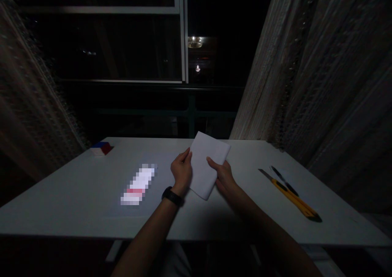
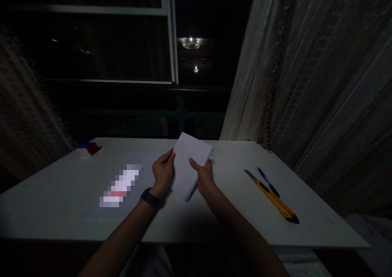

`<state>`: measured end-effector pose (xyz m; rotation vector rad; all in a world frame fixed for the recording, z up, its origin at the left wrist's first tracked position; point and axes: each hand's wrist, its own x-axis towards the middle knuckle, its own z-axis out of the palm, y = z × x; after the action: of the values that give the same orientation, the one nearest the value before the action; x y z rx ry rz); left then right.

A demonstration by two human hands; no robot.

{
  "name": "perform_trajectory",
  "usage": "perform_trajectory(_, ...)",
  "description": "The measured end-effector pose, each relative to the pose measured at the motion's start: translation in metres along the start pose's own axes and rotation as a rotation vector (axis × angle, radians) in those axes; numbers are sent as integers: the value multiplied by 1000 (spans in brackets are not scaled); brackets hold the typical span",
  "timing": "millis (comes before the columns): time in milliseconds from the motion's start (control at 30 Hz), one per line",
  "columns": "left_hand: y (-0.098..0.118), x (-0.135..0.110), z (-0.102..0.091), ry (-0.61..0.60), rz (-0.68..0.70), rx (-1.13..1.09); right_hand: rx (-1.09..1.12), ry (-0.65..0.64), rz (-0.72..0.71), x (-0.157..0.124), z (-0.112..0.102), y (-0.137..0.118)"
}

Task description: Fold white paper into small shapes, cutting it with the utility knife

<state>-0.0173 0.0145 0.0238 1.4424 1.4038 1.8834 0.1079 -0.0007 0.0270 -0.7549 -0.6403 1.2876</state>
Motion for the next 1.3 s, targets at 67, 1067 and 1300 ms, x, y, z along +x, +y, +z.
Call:
perform_trajectory(67, 1, 0, 0, 3, -19, 0, -8, 26, 2, 1, -1, 1)
perform_trajectory(1067, 1, 4, 2, -22, -168, -254, -5, 46, -52, 8, -9, 4)
perform_trajectory(1300, -1, 4, 2, -35, -162, -264, -7, 43, -53, 7, -7, 2)
